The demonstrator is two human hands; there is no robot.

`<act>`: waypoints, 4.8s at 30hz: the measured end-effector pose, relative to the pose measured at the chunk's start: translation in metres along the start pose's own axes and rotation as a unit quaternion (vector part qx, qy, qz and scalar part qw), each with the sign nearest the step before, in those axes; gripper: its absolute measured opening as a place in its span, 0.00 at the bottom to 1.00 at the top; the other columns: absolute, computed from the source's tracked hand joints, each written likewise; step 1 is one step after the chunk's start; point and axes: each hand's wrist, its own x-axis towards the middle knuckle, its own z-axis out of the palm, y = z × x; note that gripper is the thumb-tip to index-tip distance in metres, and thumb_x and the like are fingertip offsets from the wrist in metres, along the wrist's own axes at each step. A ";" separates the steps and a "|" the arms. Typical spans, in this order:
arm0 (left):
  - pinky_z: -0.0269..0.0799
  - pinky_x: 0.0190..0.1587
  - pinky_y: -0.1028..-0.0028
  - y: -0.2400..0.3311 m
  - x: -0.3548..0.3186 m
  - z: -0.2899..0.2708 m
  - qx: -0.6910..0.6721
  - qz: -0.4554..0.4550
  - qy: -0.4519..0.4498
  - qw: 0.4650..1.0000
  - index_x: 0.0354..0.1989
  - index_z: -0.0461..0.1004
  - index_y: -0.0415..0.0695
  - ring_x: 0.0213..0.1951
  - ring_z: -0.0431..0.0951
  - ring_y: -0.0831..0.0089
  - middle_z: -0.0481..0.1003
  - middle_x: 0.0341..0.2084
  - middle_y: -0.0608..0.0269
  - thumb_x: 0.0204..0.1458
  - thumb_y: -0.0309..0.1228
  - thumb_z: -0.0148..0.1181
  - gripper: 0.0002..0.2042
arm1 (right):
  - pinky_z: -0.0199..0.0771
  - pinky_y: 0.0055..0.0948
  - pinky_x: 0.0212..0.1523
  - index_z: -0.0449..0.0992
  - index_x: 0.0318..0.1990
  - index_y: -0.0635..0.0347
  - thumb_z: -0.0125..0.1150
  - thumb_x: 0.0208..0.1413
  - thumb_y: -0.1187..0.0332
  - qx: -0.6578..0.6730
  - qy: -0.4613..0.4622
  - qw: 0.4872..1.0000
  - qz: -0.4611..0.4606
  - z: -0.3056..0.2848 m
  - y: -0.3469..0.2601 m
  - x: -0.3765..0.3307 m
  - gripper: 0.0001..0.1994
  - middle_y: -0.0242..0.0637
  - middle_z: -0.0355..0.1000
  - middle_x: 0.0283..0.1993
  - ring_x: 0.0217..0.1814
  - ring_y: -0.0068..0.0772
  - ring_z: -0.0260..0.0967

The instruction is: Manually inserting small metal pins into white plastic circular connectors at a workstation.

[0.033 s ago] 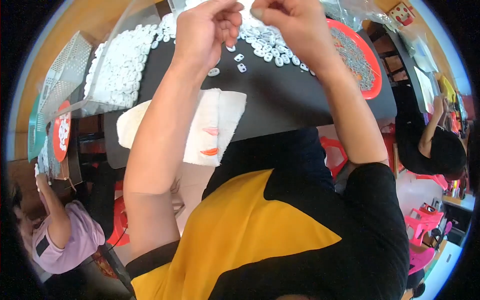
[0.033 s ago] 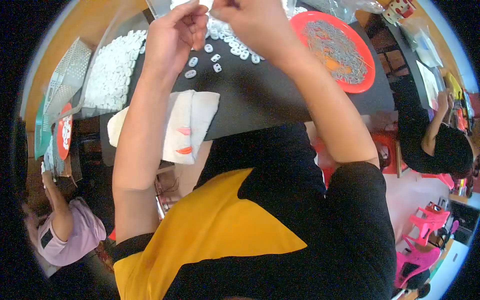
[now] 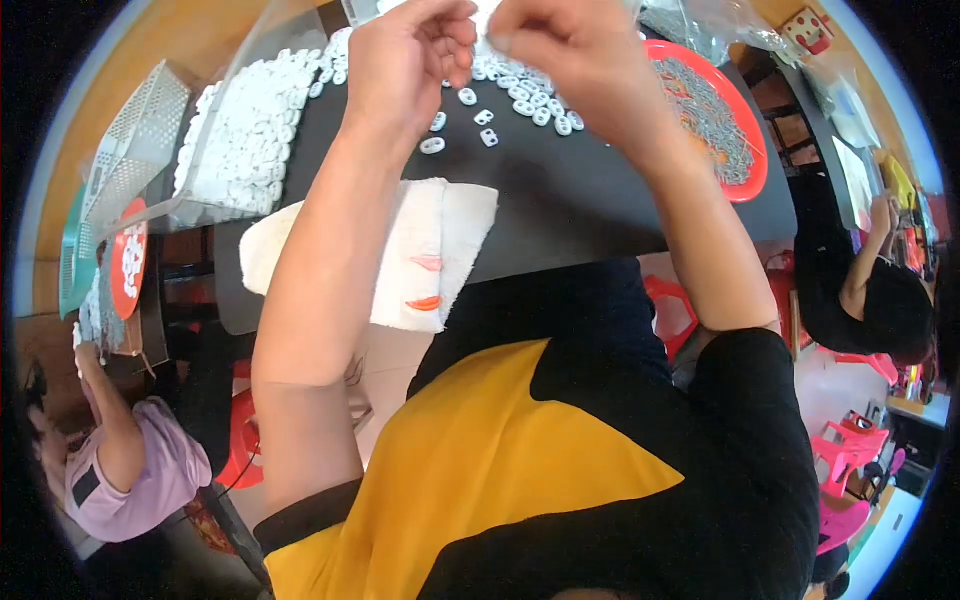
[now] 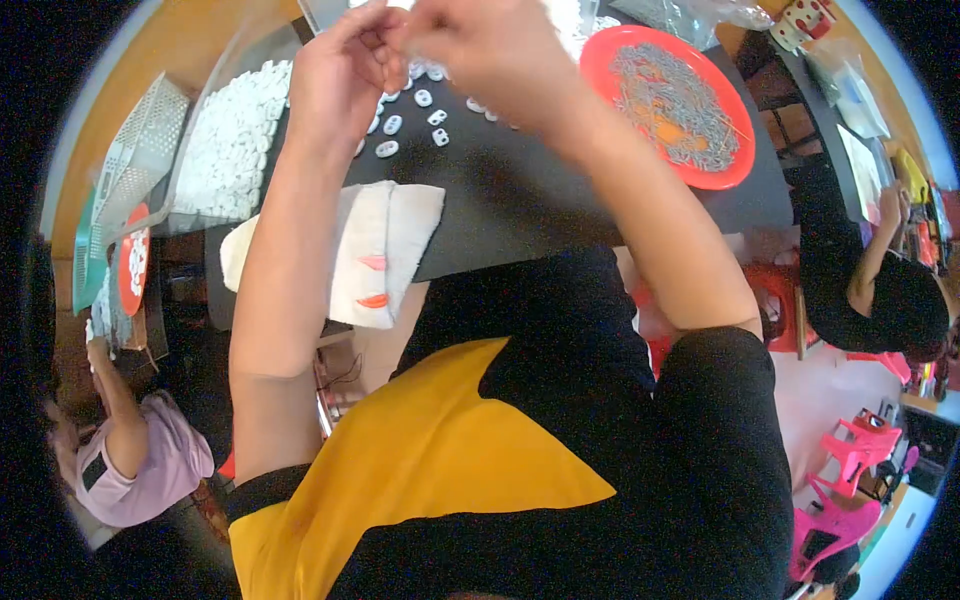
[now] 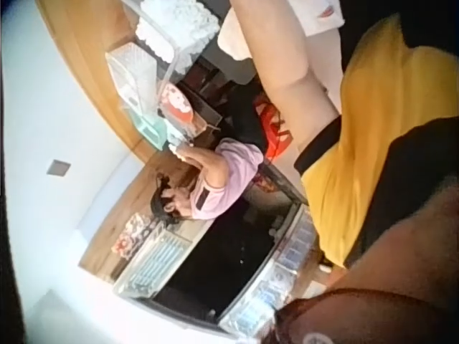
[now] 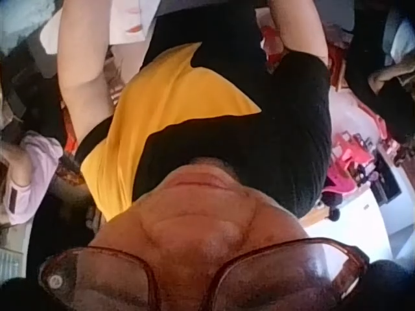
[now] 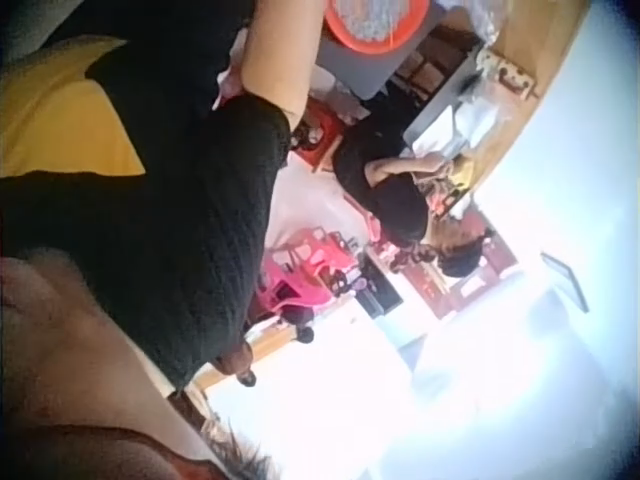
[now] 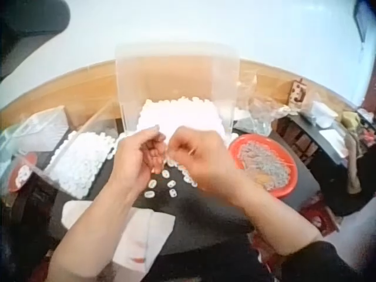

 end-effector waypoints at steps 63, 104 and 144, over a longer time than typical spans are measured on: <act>0.70 0.35 0.63 -0.037 -0.014 -0.009 0.690 0.104 -0.082 0.711 0.27 0.74 0.35 0.28 0.76 0.57 0.75 0.22 0.48 0.46 0.26 0.61 0.06 | 0.62 0.17 0.22 0.74 0.31 0.65 0.58 0.51 0.79 0.440 0.032 0.879 0.181 0.017 0.056 -0.004 0.01 0.30 0.69 0.22 0.21 0.18 0.65; 0.63 0.17 0.81 -0.024 -0.005 0.022 0.190 0.042 0.054 0.979 0.32 0.76 0.35 0.19 0.70 0.81 0.74 0.21 0.64 0.52 0.23 0.60 0.03 | 0.66 0.18 0.35 0.74 0.37 0.65 0.56 0.57 0.73 0.353 0.116 0.917 0.145 0.019 0.052 -0.009 0.05 0.29 0.71 0.29 0.32 0.16 0.66; 0.65 0.14 0.81 -0.027 -0.005 0.024 0.174 0.073 0.088 0.978 0.31 0.74 0.35 0.20 0.71 0.82 0.74 0.21 0.63 0.50 0.20 0.58 0.02 | 0.66 0.27 0.31 0.69 0.36 0.64 0.53 0.59 0.68 -0.009 0.067 0.996 0.053 0.016 0.058 -0.008 0.07 0.37 0.66 0.24 0.27 0.27 0.64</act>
